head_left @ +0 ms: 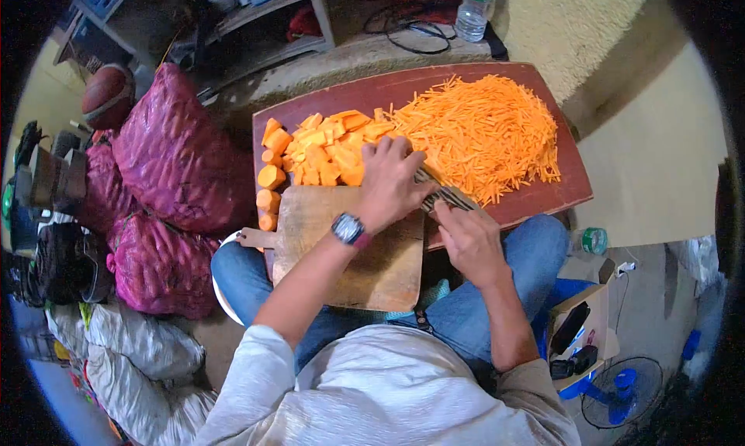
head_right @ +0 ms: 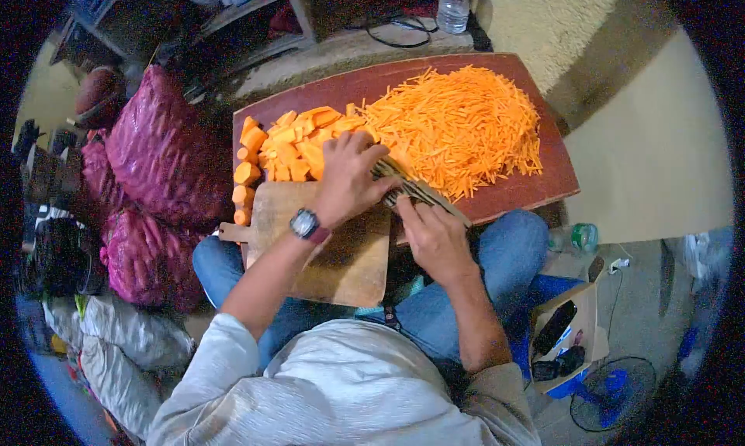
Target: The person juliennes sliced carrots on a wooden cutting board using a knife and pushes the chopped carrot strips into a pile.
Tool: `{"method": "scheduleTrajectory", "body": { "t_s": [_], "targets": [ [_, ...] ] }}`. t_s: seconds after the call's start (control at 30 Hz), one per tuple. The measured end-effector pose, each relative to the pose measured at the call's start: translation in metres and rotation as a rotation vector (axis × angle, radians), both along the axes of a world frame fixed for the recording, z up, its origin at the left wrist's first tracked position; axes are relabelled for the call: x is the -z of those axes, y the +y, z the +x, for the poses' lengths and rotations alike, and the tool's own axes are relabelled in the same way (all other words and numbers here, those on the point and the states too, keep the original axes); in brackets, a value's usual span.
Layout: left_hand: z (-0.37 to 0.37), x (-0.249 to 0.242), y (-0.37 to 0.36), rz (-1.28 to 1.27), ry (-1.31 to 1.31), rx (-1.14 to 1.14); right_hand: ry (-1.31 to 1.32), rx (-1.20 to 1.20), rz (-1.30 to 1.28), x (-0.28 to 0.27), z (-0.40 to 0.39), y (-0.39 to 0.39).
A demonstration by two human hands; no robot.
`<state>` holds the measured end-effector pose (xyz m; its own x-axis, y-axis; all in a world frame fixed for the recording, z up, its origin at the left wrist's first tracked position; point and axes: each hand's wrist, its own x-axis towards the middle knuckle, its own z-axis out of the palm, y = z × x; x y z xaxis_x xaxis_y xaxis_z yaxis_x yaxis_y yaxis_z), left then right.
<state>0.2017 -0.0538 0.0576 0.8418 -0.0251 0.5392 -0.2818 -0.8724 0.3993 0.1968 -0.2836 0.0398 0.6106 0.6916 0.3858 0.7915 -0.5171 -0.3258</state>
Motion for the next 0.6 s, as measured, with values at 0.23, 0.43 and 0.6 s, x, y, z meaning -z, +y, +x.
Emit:
{"method": "scheduleTrajectory", "body": {
  "t_s": [0.23, 0.43, 0.6],
  "targets": [
    [0.075, 0.035, 0.006, 0.314, -0.024, -0.064, 0.007, 0.02, -0.066, -0.001, -0.001, -0.005],
    [0.063, 0.036, 0.023, 0.274, 0.059, -0.014, 0.017, -0.002, -0.039, 0.0, 0.001, -0.002],
    [0.071, 0.037, 0.068, 0.347, 0.025, -0.176, 0.072, 0.001, 0.076, 0.004, 0.002, 0.002]
  ]
}}
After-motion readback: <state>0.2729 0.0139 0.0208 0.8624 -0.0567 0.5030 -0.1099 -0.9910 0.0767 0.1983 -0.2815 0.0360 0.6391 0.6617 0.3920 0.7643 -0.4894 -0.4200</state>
